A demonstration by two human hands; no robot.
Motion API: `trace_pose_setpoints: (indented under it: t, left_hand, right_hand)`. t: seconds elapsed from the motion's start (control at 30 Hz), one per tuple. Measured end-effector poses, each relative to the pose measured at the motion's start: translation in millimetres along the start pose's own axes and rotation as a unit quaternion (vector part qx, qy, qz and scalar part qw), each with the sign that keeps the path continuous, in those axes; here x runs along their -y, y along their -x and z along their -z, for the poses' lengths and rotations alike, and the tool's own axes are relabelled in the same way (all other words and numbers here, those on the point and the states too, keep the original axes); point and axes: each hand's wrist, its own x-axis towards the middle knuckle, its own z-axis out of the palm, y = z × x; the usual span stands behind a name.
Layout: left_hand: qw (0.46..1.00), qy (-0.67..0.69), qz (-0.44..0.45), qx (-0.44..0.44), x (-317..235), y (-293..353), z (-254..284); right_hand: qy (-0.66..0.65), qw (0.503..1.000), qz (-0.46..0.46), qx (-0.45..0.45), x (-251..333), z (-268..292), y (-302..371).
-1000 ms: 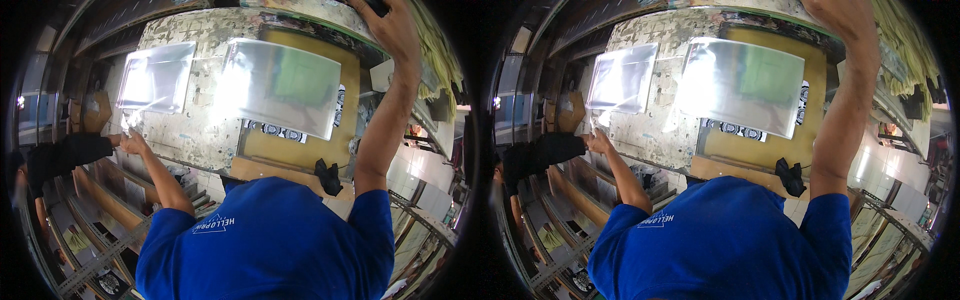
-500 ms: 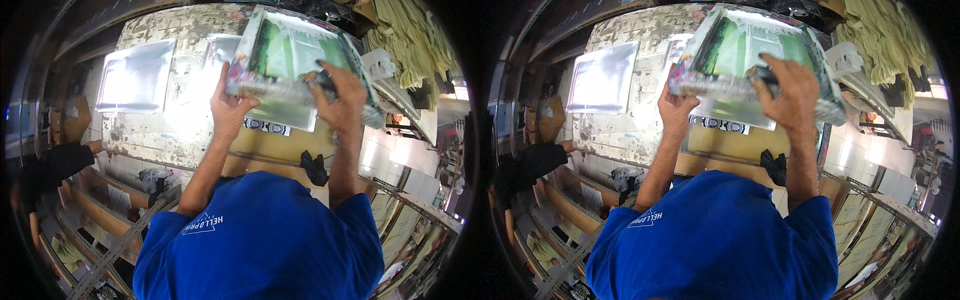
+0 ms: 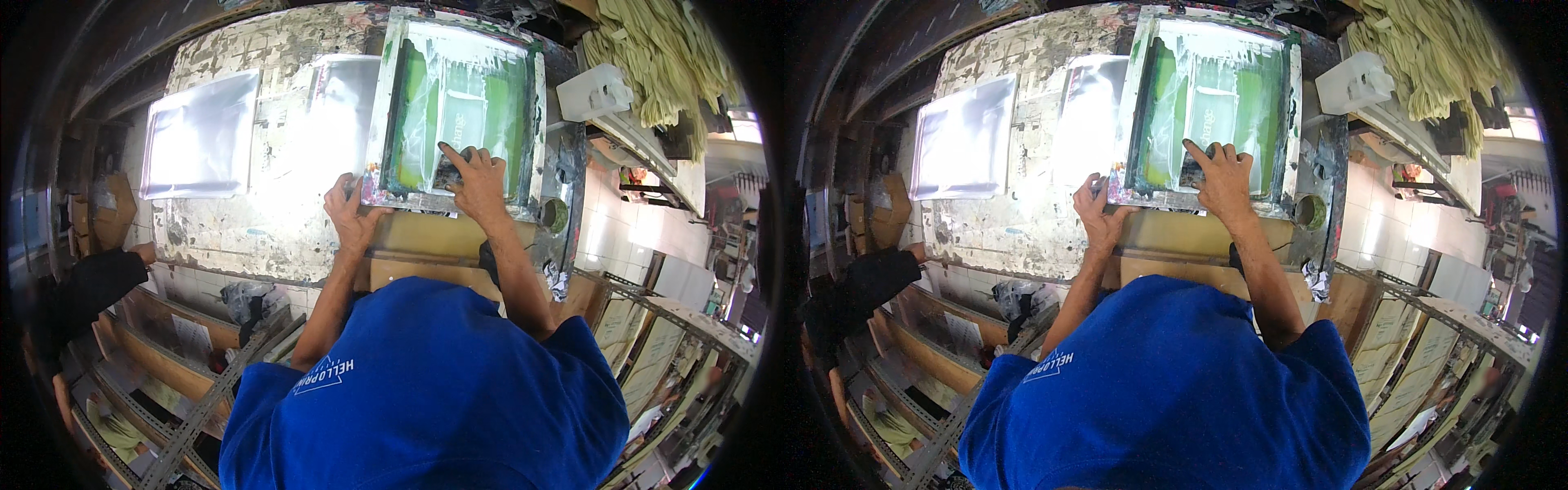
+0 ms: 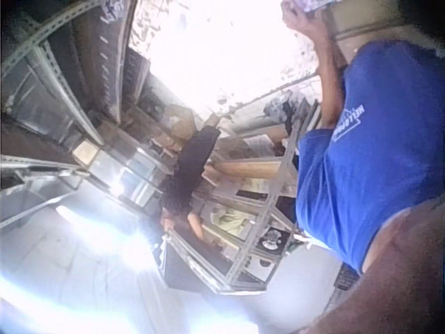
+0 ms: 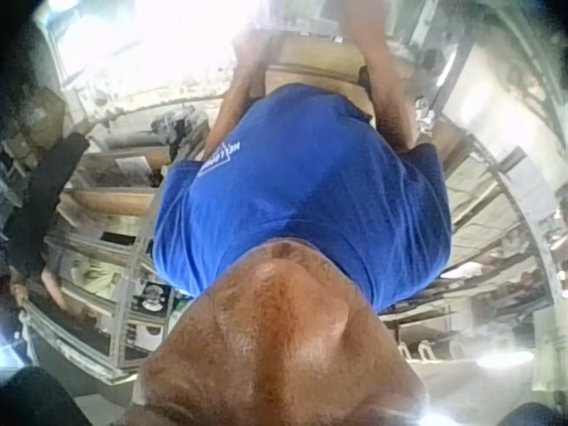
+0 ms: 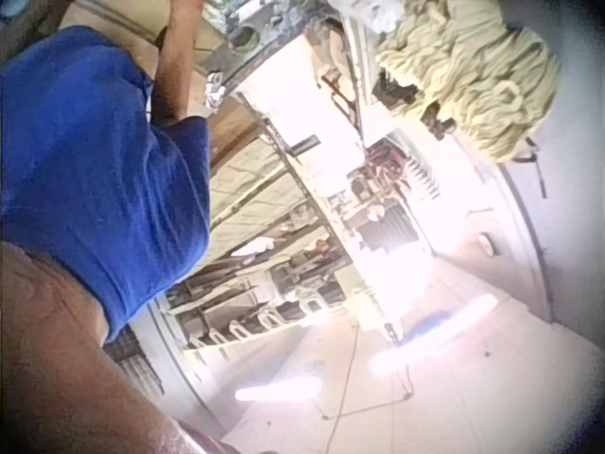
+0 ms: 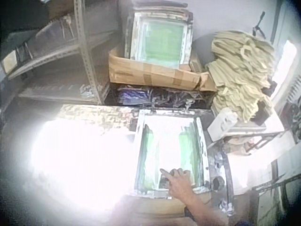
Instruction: The person performs screen printing by placing a transparent sheet onto the workbench, lowering a screen over it, and using a squeegee to spread white ink across the screen.
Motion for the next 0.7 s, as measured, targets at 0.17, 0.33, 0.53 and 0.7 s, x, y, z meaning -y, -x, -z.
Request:
trace_pose_setpoints:
  t: [0.17, 0.33, 0.53, 0.7]
  left_hand:
    - [1.0, -0.005, 0.001, -0.005, 1.9, 3.7, -0.2]
    - [1.0, 0.018, 0.008, -0.005, 1.1, 3.3, -1.0]
    - [0.999, 0.025, -0.005, -0.019, 0.1, 3.8, -0.3]
    - [1.0, 0.025, -0.004, -0.018, 3.9, 6.5, -4.0]
  right_hand:
    - [-0.037, 0.997, -0.019, -0.072, -30.2, -17.1, -45.2]
    - [-0.009, 0.991, -0.014, -0.136, -74.2, -16.6, -114.5]
    - [-0.055, 0.986, 0.013, -0.155, -103.7, 5.6, -162.3]
    - [0.007, 0.989, 0.027, -0.144, -90.8, 6.2, -150.1]
